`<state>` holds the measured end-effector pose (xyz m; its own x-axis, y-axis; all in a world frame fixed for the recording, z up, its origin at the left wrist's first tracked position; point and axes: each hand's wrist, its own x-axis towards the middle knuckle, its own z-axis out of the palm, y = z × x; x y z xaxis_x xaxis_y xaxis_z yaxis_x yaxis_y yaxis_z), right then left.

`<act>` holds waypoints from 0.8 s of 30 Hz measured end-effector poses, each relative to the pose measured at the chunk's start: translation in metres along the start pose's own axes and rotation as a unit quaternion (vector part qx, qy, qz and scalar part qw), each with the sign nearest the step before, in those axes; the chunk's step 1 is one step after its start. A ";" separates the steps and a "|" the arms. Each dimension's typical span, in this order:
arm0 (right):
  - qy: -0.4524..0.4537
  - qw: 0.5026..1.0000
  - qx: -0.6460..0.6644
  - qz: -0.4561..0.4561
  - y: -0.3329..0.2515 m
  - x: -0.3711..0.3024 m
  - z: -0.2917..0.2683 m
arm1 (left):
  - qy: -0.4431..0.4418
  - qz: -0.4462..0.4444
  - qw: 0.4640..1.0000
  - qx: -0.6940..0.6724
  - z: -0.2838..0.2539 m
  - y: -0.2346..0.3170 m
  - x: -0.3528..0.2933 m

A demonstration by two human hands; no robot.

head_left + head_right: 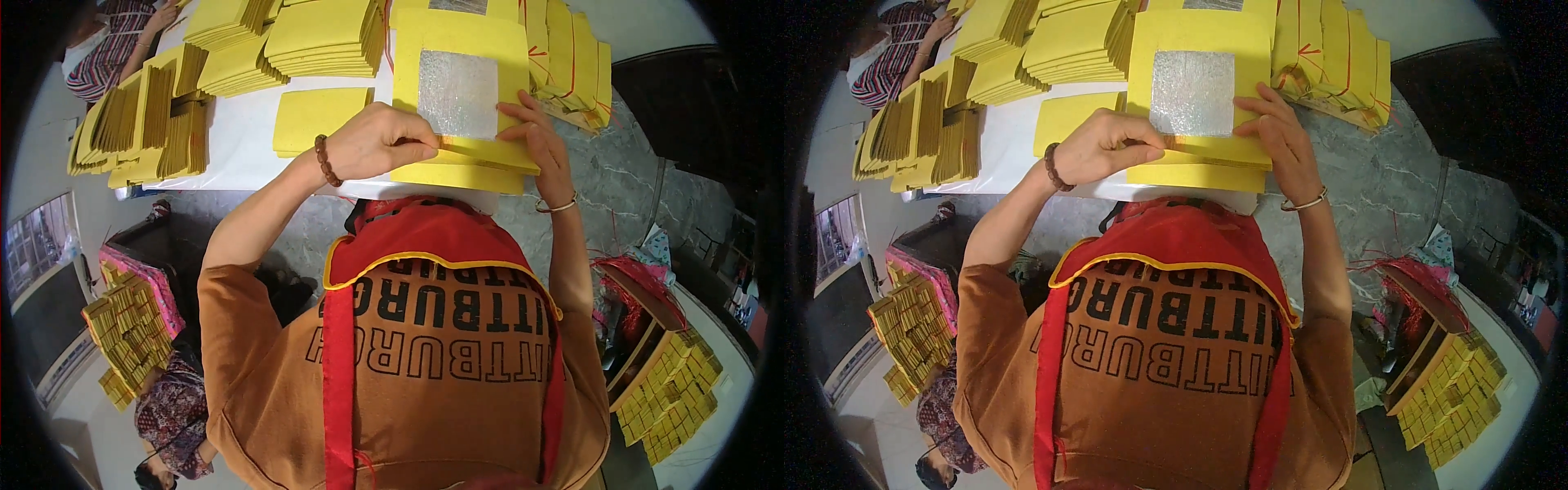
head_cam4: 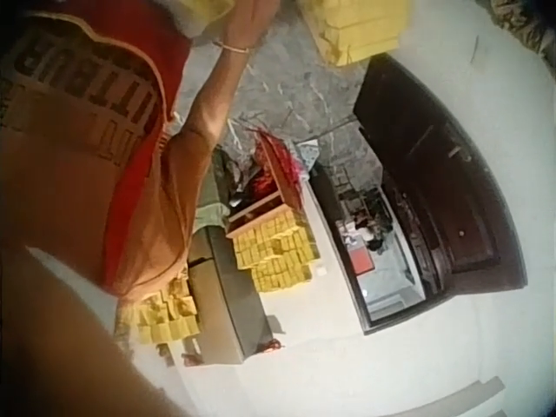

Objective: Counting and stacking sheets of yellow paper into bundles.

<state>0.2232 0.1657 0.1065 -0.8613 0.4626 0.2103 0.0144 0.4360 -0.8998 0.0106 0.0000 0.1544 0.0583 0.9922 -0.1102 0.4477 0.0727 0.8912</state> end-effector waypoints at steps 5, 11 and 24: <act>0.005 1.000 0.000 0.002 0.002 0.000 0.001 | -0.011 -0.038 0.998 -0.045 -0.004 -0.003 0.005; 0.003 1.000 0.006 -0.004 0.005 -0.002 -0.001 | -0.047 -0.101 0.991 -0.077 -0.009 0.002 0.009; -0.043 0.998 -0.017 -0.047 0.005 0.000 -0.009 | -0.065 -0.107 0.987 -0.097 -0.012 -0.001 0.013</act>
<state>0.2279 0.1750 0.1055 -0.9001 0.3515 0.2576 -0.0515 0.5012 -0.8638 0.0006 0.0141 0.1574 0.1012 0.9317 -0.3487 0.2839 0.3089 0.9077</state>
